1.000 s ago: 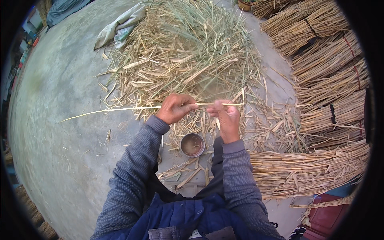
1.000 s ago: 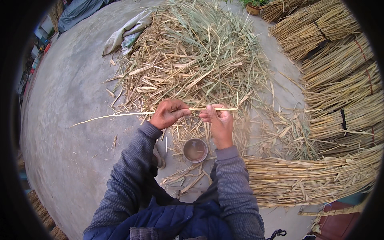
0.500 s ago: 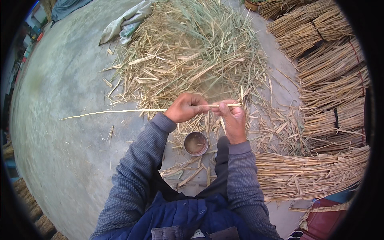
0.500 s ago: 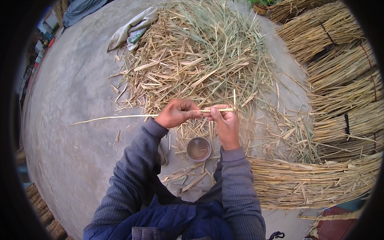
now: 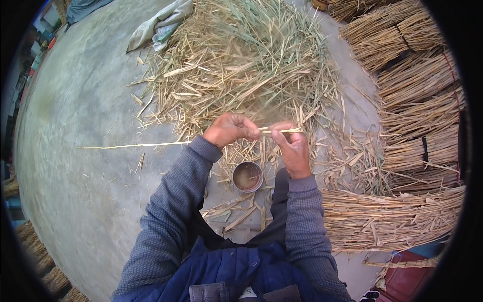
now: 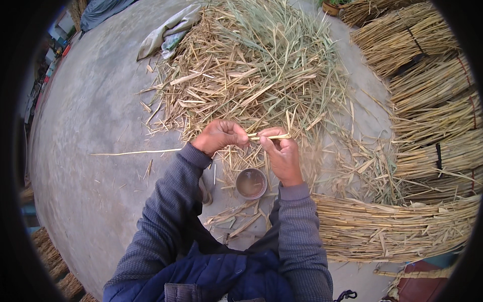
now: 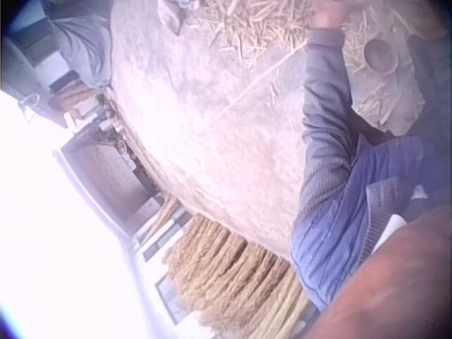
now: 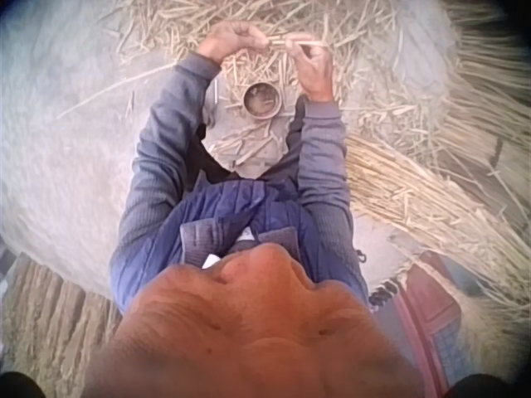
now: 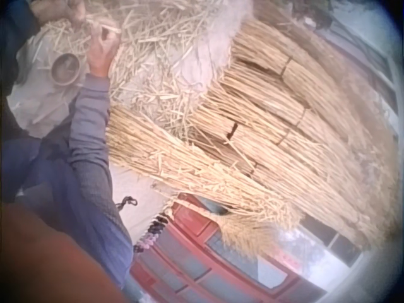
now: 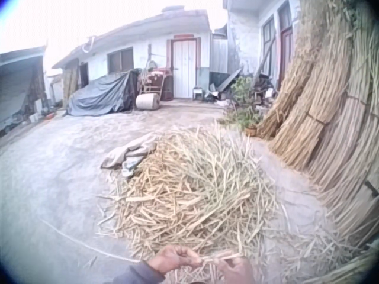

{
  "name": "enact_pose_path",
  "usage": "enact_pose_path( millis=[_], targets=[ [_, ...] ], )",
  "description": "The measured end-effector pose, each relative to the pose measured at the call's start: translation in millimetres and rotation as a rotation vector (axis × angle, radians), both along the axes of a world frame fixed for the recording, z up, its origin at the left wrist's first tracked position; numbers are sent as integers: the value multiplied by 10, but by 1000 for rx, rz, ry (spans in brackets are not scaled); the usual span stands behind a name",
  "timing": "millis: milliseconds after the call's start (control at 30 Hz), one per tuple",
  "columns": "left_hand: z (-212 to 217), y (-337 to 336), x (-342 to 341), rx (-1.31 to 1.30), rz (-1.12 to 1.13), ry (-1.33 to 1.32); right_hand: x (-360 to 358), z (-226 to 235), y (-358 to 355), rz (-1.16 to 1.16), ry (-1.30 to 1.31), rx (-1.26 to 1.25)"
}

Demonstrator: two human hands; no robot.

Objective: The person selects a bundle of dried stalks, removes the binding, and repeatedly strips the outer layers from individual stalks by hand. The stripped material accumulates on the floor while the person continues to process additional stalks one at a time.

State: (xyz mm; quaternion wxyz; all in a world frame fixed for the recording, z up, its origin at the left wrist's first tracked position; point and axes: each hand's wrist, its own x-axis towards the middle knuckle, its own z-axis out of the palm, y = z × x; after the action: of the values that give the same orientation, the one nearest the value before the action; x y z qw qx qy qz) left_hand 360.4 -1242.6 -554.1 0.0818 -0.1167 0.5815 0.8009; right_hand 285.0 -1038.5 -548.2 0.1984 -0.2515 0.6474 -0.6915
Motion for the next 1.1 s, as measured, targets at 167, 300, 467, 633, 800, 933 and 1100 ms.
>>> enact_pose_path(
  millis=[167, 300, 467, 633, 800, 933, 1100],
  targets=[
    [-86, -189, -13, 124, 185, -11, 38, 53, 52, 71, -74, -8],
    [-65, -789, 81, -37, 565, 66, 68, 81, 142, 69, -146, -77],
    [-52, -760, 230, -1535, 464, 84, 37, 91, 161, -53, -173, -128],
    [103, -206, 132, -660, 51, 384, 42, 65, 66, -91, -239, -121],
    [238, -236, 115, -679, -1, 222, 80, 57, 27, 43, -532, -459],
    [235, -434, 224, -601, -24, 195, 60, 0, 36, 78, -752, -680],
    [241, -660, 353, -512, -72, 21, -17, -68, 87, -63, -735, -661]
  ],
)
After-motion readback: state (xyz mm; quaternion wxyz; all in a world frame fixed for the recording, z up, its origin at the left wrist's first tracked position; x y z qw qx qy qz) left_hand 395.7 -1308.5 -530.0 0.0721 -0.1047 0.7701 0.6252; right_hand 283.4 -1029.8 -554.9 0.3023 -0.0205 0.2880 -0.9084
